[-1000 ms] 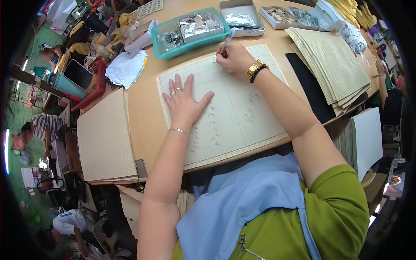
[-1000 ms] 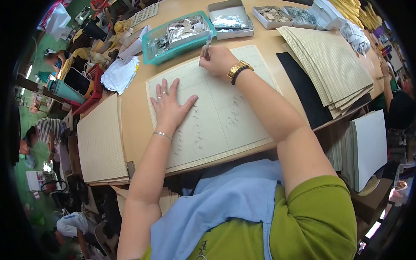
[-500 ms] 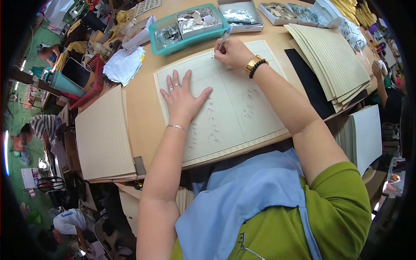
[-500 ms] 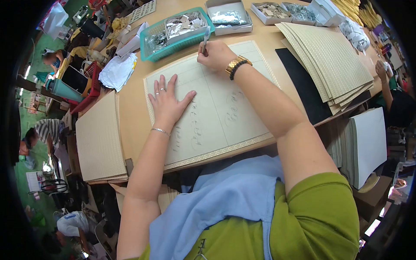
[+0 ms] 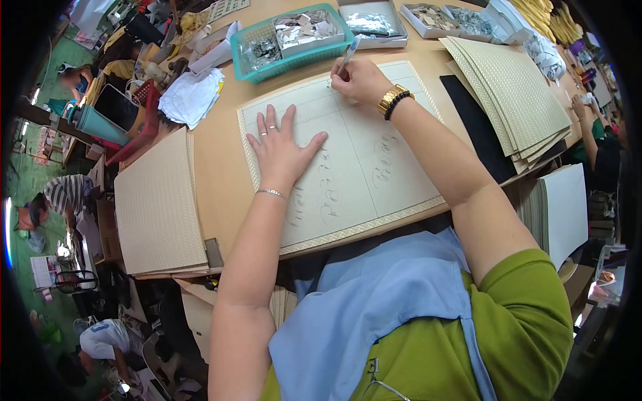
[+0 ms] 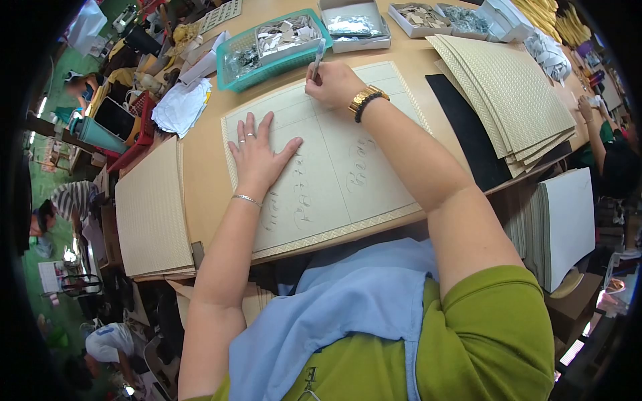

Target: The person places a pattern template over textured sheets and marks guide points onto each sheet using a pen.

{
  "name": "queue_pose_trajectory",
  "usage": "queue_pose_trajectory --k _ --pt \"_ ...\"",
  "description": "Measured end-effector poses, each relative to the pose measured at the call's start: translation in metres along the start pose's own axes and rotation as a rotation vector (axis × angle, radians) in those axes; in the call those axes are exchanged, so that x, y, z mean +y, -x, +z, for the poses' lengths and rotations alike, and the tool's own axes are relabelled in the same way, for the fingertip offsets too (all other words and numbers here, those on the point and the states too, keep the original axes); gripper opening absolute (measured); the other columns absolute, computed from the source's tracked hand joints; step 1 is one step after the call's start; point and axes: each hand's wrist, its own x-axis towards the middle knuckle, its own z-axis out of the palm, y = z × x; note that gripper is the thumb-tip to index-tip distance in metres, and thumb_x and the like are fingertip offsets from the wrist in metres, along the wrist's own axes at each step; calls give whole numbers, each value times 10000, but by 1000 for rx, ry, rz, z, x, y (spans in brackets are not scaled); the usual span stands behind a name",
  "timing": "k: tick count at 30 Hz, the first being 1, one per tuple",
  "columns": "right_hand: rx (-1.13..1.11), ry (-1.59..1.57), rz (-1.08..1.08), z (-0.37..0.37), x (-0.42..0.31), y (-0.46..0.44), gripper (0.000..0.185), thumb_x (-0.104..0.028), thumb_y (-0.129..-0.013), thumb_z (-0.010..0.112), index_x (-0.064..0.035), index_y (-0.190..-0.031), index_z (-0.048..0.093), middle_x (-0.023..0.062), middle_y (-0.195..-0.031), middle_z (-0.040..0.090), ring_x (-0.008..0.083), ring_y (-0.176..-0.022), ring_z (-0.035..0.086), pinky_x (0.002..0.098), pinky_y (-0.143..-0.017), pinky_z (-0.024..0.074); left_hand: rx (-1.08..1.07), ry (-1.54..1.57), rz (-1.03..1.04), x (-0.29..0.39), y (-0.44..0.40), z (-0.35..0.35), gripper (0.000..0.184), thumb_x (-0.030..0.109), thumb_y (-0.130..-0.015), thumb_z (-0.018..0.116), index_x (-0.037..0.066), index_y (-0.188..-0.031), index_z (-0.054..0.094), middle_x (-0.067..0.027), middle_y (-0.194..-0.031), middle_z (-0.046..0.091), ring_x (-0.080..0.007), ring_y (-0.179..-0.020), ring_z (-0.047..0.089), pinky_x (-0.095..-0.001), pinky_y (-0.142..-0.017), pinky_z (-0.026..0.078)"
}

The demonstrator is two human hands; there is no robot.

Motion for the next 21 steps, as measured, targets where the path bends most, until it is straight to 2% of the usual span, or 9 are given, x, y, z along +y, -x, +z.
queue_pose_trajectory --k 9,18,21 --pt "11 -161 34 2 5 0 195 -219 -819 638 -27 -853 658 114 -749 692 205 -707 680 322 -701 534 7 4 2 -1 0 1 900 733 -768 597 197 -1464 399 -201 -1561 250 -401 -1456 185 -678 -1113 133" --pt "-2 15 -53 7 0 -4 203 -218 -824 622 -28 -884 660 144 -768 688 279 -732 680 356 -720 539 -2 1 -4 0 0 0 905 736 -764 598 198 -1465 403 -197 -1567 241 -399 -1459 176 -672 -1117 128" --pt "-63 57 -9 3 -5 -6 211 -225 -828 622 -24 -883 657 150 -772 686 291 -738 677 363 -725 538 -4 5 -4 0 0 1 906 737 -765 595 198 -1466 401 -196 -1568 238 -398 -1461 171 -670 -1119 123"
